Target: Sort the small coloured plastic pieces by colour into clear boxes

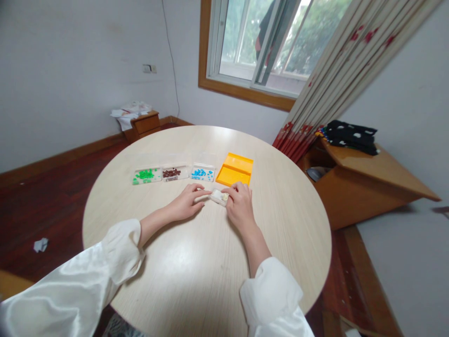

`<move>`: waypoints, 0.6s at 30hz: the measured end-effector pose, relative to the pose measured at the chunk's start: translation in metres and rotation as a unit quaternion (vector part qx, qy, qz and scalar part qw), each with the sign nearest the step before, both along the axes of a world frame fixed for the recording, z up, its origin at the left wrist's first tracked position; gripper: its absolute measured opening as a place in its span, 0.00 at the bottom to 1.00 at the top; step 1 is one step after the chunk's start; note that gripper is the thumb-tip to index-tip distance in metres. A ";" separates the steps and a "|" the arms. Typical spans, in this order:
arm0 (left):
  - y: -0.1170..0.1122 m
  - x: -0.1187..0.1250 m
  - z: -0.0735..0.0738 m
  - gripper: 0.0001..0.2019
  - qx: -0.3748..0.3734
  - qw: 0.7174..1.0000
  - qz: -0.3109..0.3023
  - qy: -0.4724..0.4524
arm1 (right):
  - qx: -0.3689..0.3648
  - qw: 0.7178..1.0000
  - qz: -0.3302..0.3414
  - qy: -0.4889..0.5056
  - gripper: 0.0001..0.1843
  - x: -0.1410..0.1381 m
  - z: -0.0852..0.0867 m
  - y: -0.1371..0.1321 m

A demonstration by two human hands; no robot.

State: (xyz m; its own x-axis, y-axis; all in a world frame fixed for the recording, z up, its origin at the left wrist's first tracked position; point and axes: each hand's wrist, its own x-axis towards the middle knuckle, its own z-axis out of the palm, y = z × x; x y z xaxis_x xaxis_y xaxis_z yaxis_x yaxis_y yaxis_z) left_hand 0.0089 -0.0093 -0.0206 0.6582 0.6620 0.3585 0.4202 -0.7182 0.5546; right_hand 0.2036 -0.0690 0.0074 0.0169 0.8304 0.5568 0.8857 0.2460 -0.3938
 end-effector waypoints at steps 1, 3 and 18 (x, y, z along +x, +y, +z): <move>0.000 0.000 0.000 0.20 -0.001 1.000 0.000 -0.002 | -0.025 1.000 0.009 -0.009 0.20 0.000 -0.003 0.001; 0.000 0.000 0.000 0.20 -0.004 1.000 0.002 -0.003 | -0.065 0.997 0.018 -0.020 0.20 0.001 -0.007 0.003; 0.001 0.000 -0.002 0.19 -0.009 1.000 0.006 -0.010 | -0.056 0.998 0.001 -0.035 0.15 -0.006 -0.009 0.003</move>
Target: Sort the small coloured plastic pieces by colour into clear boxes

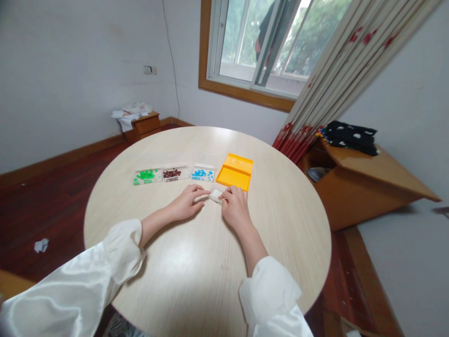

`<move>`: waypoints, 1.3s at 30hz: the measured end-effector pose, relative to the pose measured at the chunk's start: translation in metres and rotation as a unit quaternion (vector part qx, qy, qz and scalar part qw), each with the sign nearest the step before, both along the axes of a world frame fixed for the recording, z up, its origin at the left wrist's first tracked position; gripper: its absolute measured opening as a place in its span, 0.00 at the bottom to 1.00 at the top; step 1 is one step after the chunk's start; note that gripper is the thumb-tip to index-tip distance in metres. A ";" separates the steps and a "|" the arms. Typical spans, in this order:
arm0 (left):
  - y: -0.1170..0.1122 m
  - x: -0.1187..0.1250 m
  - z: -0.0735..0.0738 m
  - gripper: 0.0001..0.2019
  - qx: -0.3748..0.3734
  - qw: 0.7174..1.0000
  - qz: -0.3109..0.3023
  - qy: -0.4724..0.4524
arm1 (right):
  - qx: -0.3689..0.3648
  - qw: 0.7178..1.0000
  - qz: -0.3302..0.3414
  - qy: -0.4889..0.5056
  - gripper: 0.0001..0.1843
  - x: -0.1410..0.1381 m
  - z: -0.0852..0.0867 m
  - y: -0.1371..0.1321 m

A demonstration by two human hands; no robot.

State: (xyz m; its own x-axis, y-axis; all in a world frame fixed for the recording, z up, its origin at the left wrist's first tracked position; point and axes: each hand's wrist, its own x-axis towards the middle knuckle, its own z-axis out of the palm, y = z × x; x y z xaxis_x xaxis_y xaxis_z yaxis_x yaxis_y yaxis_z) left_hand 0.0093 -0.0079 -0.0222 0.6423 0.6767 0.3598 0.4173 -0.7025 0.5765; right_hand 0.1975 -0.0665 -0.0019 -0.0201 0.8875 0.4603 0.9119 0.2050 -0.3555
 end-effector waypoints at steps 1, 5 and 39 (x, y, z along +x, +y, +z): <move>0.000 0.000 0.000 0.19 0.000 1.000 -0.001 0.002 | 0.008 1.000 0.002 0.000 0.14 -0.001 -0.001 0.000; 0.000 -0.001 0.000 0.19 0.000 1.000 -0.003 0.009 | 0.012 1.000 0.027 -0.009 0.12 -0.001 -0.003 -0.001; 0.036 -0.090 0.062 0.19 0.069 0.889 0.440 0.109 | -0.222 0.956 -0.158 -0.112 0.20 0.039 0.030 -0.020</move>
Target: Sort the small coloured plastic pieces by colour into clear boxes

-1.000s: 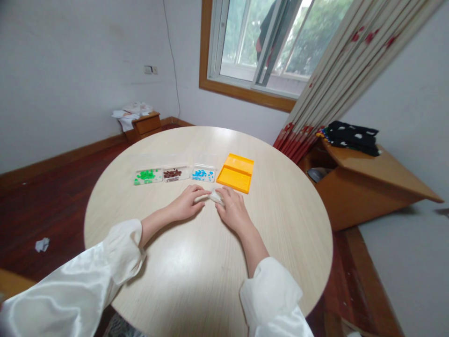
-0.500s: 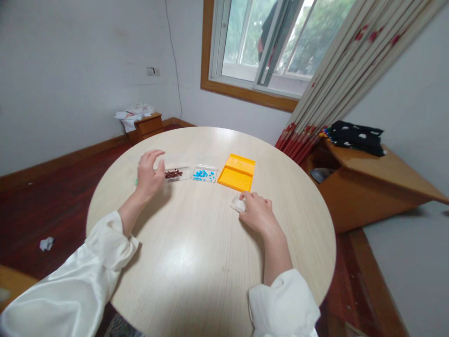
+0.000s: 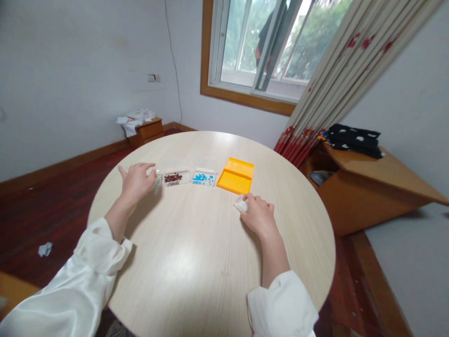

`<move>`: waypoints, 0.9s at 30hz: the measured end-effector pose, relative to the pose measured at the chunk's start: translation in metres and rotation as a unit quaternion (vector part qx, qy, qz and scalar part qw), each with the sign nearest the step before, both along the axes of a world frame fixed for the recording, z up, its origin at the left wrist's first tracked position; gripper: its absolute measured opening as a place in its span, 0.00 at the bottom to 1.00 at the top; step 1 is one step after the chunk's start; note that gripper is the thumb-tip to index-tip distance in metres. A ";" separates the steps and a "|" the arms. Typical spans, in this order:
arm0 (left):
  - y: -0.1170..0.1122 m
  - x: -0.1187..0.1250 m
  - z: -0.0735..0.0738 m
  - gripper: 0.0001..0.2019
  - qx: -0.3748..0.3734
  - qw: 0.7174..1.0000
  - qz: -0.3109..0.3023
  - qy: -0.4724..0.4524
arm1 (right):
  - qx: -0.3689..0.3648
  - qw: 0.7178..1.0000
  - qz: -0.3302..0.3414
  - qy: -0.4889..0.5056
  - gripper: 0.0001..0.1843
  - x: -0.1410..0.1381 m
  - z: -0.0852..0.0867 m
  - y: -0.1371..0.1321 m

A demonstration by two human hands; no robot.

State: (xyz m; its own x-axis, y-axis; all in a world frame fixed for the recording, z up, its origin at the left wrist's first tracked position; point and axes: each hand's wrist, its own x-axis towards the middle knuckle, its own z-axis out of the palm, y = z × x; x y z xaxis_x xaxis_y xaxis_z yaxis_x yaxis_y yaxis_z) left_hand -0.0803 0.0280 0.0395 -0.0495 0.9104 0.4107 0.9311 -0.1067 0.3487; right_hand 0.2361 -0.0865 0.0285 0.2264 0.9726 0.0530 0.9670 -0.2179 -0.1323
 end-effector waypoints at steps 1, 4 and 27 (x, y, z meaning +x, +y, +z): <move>-0.002 -0.001 0.003 0.19 -0.018 1.000 0.010 0.012 | 0.001 1.000 0.000 -0.001 0.19 0.000 0.000 0.000; -0.002 -0.005 0.007 0.19 -0.086 0.994 0.046 0.043 | -0.001 1.000 0.000 0.000 0.20 -0.001 0.000 0.000; 0.004 0.003 -0.019 0.18 -0.146 0.974 0.029 0.170 | -0.018 1.000 -0.010 -0.001 0.19 -0.004 0.005 0.000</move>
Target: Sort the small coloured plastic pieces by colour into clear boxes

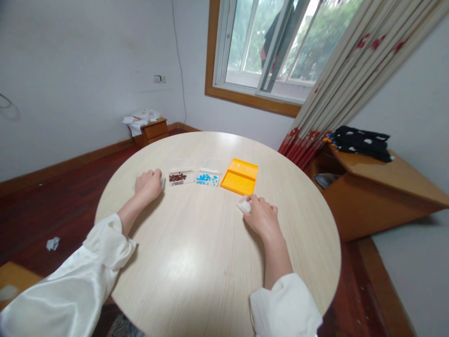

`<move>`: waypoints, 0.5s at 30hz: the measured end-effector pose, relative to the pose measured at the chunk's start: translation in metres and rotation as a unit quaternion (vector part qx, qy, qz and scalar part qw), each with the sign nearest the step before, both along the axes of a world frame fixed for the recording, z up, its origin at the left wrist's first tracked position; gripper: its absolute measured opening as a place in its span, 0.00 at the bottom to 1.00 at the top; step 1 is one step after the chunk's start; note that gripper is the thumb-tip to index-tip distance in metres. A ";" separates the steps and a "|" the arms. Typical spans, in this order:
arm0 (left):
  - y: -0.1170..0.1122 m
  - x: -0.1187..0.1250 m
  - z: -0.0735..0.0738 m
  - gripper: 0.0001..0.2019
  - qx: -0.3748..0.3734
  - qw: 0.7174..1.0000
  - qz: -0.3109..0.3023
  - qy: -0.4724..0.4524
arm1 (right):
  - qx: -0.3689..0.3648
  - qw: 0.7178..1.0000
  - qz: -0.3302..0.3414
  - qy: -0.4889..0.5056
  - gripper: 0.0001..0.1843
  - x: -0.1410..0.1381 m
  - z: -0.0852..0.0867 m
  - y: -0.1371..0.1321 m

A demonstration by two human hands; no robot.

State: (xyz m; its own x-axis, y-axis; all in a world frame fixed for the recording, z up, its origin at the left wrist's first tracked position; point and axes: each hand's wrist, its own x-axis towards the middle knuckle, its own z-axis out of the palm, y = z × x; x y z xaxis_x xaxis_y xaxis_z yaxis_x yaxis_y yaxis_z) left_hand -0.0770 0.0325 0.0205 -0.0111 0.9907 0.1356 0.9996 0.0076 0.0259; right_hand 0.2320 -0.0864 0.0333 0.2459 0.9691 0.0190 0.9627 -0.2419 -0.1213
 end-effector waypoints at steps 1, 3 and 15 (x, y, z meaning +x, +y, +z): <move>0.000 0.000 -0.001 0.18 0.004 1.000 -0.002 -0.003 | 0.000 1.000 -0.004 -0.002 0.19 0.000 0.000 0.000; 0.000 0.000 -0.003 0.18 0.016 1.000 -0.009 -0.009 | 0.001 1.000 -0.017 -0.008 0.19 0.002 -0.001 0.000; 0.010 -0.005 -0.012 0.16 0.061 0.998 -0.022 -0.022 | 0.024 0.989 -0.144 -0.036 0.19 0.034 -0.010 0.003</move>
State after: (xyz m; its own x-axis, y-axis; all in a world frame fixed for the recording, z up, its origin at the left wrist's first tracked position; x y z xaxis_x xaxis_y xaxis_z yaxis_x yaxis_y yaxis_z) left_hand -0.0822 0.0428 0.0089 0.0245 0.9667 0.2549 0.9968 -0.0430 0.0672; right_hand 0.2655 -0.0830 0.0235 0.5071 0.8571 0.0900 0.8617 -0.5021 -0.0736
